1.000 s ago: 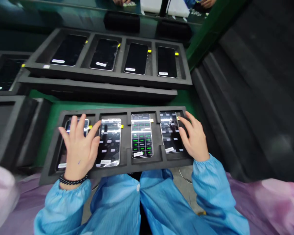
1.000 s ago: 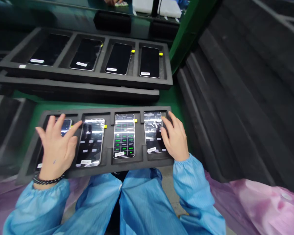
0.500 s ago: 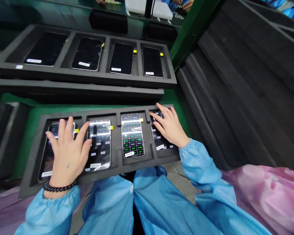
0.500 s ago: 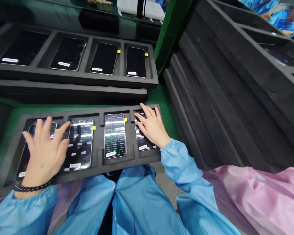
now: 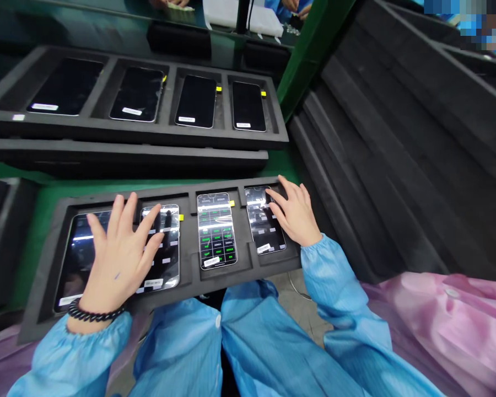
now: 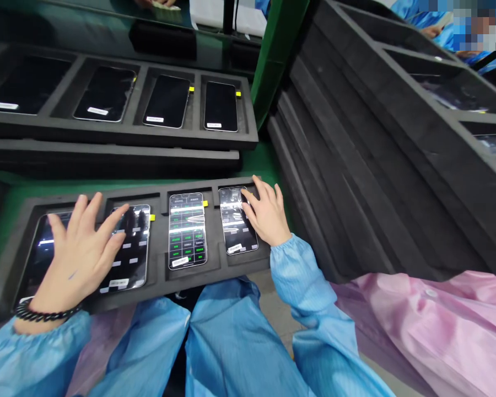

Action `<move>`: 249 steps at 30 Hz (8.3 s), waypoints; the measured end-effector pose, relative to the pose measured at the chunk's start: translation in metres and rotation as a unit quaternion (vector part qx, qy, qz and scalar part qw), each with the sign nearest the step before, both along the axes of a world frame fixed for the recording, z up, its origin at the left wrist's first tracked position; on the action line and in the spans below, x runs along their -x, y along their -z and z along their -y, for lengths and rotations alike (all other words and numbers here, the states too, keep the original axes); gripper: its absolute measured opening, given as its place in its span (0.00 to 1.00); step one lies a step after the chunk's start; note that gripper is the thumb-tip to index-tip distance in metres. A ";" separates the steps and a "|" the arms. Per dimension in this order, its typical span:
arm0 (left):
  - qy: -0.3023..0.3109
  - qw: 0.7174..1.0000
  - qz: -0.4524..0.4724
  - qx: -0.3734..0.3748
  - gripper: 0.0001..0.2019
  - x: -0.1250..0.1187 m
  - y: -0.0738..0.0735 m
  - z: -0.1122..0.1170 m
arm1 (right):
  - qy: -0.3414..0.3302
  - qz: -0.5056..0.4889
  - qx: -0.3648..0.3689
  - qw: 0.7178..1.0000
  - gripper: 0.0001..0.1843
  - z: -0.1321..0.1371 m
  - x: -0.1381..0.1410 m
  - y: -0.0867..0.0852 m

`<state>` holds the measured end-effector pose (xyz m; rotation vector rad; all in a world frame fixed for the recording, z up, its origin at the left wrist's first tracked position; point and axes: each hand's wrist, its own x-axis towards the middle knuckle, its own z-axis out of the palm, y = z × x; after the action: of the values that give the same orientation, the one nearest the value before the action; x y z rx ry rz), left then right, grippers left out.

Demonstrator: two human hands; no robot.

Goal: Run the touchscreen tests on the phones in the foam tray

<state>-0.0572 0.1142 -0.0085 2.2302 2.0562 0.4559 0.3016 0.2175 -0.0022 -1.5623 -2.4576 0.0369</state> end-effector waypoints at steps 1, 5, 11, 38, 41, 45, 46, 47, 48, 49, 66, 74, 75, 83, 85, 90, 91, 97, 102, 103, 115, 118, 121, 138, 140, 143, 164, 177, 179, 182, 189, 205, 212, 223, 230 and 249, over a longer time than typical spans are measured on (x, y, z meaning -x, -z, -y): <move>0.005 1.000 0.005 -0.005 0.28 -0.002 -0.002 0.001 | -0.004 0.003 0.002 1.000 0.21 0.001 -0.001 -0.001; 0.012 0.999 0.021 -0.026 0.31 -0.004 -0.010 0.012 | -0.030 -0.005 -0.015 0.999 0.20 0.013 -0.005 -0.006; 0.003 0.999 0.023 -0.029 0.31 0.007 -0.003 0.029 | -0.074 -0.003 0.003 0.997 0.20 0.026 -0.001 -0.007; -0.102 0.994 -0.010 0.026 0.32 -0.006 -0.005 0.005 | -0.050 -0.032 -0.049 0.997 0.17 0.056 -0.022 -0.005; -0.110 0.993 -0.005 0.035 0.33 -0.005 -0.006 0.005 | -0.049 -0.020 -0.038 0.998 0.17 0.057 -0.019 -0.002; -0.119 0.992 0.033 0.000 0.31 -0.005 -0.011 0.010 | -0.068 -0.016 -0.024 0.997 0.19 0.056 -0.010 -0.002; -0.116 0.992 0.041 -0.009 0.30 -0.004 -0.012 0.013 | -0.073 -0.012 -0.017 0.997 0.19 0.055 -0.007 -0.002; -0.112 0.992 0.046 -0.018 0.29 -0.002 -0.013 0.016 | -0.077 -0.011 -0.012 0.997 0.19 0.055 -0.004 -0.003; -0.107 0.993 0.051 -0.027 0.28 -0.001 -0.013 0.020 | -0.080 -0.011 -0.009 0.997 0.19 0.054 -0.001 -0.003; -0.103 0.993 0.054 -0.035 0.27 0.001 -0.014 0.024 | -0.085 -0.013 -0.007 0.996 0.20 0.053 0.002 -0.003; -0.052 0.998 -0.022 -0.009 0.22 0.011 0.005 0.056 | -0.131 -0.056 -0.018 0.990 0.16 0.072 -0.017 0.002; -0.038 0.998 -0.026 0.030 0.24 0.009 0.012 0.043 | -0.082 -0.061 -0.029 0.994 0.16 0.078 -0.029 -0.001; -0.035 0.999 -0.023 0.020 0.24 0.008 0.012 0.043 | -0.078 -0.058 -0.028 0.995 0.16 0.078 -0.029 0.000; 0.040 0.999 0.016 -0.022 0.28 -0.006 0.003 0.037 | -0.048 -0.031 0.000 0.998 0.19 0.076 -0.029 0.004; 0.050 0.998 0.014 -0.028 0.30 -0.009 0.000 0.035 | -0.032 -0.024 0.002 0.999 0.20 0.071 -0.027 0.004; 0.057 0.998 0.028 -0.025 0.30 -0.011 0.000 0.035 | -0.036 -0.014 0.017 0.999 0.21 0.060 -0.011 -0.001; 0.057 0.997 0.035 -0.025 0.30 -0.010 0.001 0.035 | -0.052 -0.013 0.021 0.998 0.21 0.058 -0.005 -0.003; 0.066 0.995 0.069 -0.022 0.31 -0.003 0.003 0.044 | -0.131 -0.024 0.032 0.991 0.20 0.058 0.006 -0.010; 0.030 0.994 0.103 -0.034 0.31 0.002 0.001 0.059 | -0.182 -0.088 0.004 0.979 0.17 0.078 -0.011 -0.013; 0.025 0.993 0.108 -0.037 0.31 0.003 0.001 0.061 | -0.190 -0.081 0.010 0.978 0.17 0.081 -0.014 -0.012; -0.013 0.990 0.119 -0.067 0.31 0.006 0.000 0.074 | -0.128 -0.084 0.013 0.988 0.17 0.098 -0.044 -0.002; -0.017 0.989 0.121 -0.077 0.31 0.005 -0.003 0.075 | -0.080 -0.081 0.006 0.993 0.18 0.100 -0.051 -0.004; -0.017 0.989 0.112 -0.091 0.31 0.007 -0.003 0.078 | -0.069 -0.100 -0.014 0.992 0.19 0.099 -0.047 -0.011; 0.129 0.989 0.024 -0.061 0.23 0.043 0.009 0.103 | -0.377 -0.087 0.071 0.919 0.16 0.096 0.133 -0.003; 0.148 0.987 0.024 -0.056 0.22 0.043 0.008 0.098 | -0.378 -0.078 0.077 0.919 0.16 0.093 0.138 -0.004; 0.153 0.984 0.053 -0.076 0.24 0.043 0.006 0.092 | -0.394 -0.074 0.087 0.912 0.17 0.092 0.148 -0.006; 0.074 0.996 0.037 -0.028 0.26 0.040 0.012 0.064 | -0.268 -0.014 0.050 0.962 0.20 0.069 0.166 -0.009; 0.008 0.999 0.007 0.045 0.30 0.030 0.000 0.016 | -0.227 0.010 0.070 0.971 0.24 0.063 0.182 -0.012; -0.013 0.998 -0.004 0.060 0.31 0.030 -0.002 0.008 | -0.222 -0.007 0.060 0.973 0.24 0.065 0.176 -0.016; -0.036 0.998 -0.004 0.056 0.32 0.029 -0.004 0.005 | -0.201 -0.052 0.028 0.978 0.22 0.068 0.159 -0.024; -0.043 0.998 -0.006 0.051 0.31 0.024 -0.003 0.003 | -0.178 -0.104 -0.001 0.979 0.17 0.073 0.122 -0.027; 0.192 0.979 0.058 -0.034 0.24 0.023 0.002 0.073 | -0.128 -0.140 0.000 0.982 0.16 0.087 0.040 -0.016; 0.220 0.973 0.075 -0.002 0.25 0.022 0.005 0.073 | -0.044 -0.148 -0.020 0.988 0.19 0.080 0.013 -0.018; 0.085 0.986 0.121 -0.077 0.27 0.011 -0.003 0.043 | -0.035 -0.034 0.000 0.999 0.21 0.016 0.014 -0.017; 0.038 0.994 0.074 -0.073 0.27 0.016 -0.002 0.027 | -0.089 0.003 0.013 0.996 0.21 -0.010 0.034 -0.016; 0.077 0.997 0.013 0.009 0.28 0.001 -0.006 -0.027 | -0.125 0.010 0.026 0.992 0.22 -0.019 0.034 -0.012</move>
<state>-0.0582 0.1410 -0.0030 2.3371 1.8506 0.4478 0.2671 0.2370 0.0095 -1.2688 -2.6732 0.1305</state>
